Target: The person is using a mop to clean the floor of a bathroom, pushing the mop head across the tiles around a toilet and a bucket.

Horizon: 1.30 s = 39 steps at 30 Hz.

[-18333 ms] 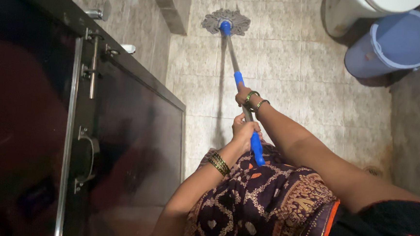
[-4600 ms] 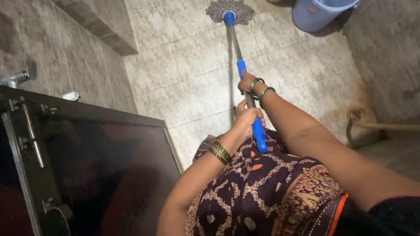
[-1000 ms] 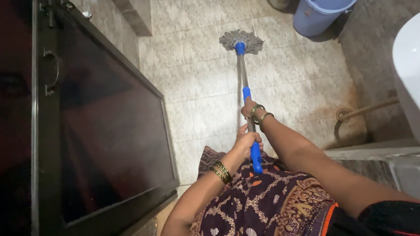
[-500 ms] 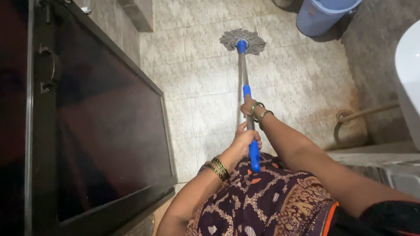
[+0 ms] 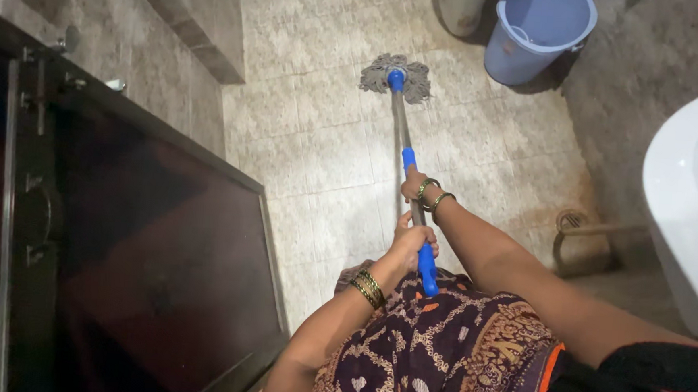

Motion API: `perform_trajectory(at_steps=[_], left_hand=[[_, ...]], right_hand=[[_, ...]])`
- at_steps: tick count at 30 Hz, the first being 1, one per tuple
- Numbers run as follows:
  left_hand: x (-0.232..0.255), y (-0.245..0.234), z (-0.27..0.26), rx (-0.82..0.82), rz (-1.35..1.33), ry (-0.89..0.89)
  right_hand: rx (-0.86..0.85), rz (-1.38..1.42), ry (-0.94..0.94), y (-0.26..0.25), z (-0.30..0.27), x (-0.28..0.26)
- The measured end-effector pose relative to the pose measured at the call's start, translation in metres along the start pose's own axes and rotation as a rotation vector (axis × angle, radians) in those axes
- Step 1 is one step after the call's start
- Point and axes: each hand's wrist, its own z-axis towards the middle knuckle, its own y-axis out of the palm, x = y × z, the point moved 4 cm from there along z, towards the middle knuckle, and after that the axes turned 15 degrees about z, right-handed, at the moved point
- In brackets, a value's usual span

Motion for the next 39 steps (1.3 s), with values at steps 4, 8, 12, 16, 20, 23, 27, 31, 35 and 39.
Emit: perform_trajectory(at_steps=[4,8,12,16,20,23,27,31,35,39], left_hand=[[0.015,0.005,0.02,0.045,0.013,-0.003],[0.025,0.008,0.035,0.051,-0.002,0.0],[0.027,0.008,0.048,0.068,-0.042,0.016],[0.026,0.008,0.047,0.092,-0.05,0.017],[0.025,0.008,0.039,0.112,-0.043,0.042],[0.021,0.006,0.027,0.13,-0.017,0.048],[0.003,-0.006,0.002,0.139,-0.043,0.071],[-0.026,-0.029,-0.028,0.16,-0.069,0.074],[-0.063,-0.054,-0.064,0.174,-0.086,0.085],[-0.1,-0.076,-0.107,0.186,-0.046,0.102]], right_hand=[[-0.014,-0.086,-0.008,-0.016,0.023,-0.012],[-0.009,-0.054,0.007,-0.026,0.039,-0.016],[-0.007,-0.038,-0.011,-0.03,0.05,-0.019],[-0.009,-0.043,-0.008,-0.03,0.054,-0.019],[-0.001,-0.023,0.012,-0.027,0.051,-0.015],[-0.002,-0.045,0.003,-0.022,0.042,-0.012],[-0.017,-0.091,0.006,-0.003,0.018,-0.005],[-0.009,-0.062,0.025,0.033,-0.017,0.002],[-0.016,-0.082,0.0,0.072,-0.056,0.014],[-0.048,-0.106,0.033,0.112,-0.097,0.029]])
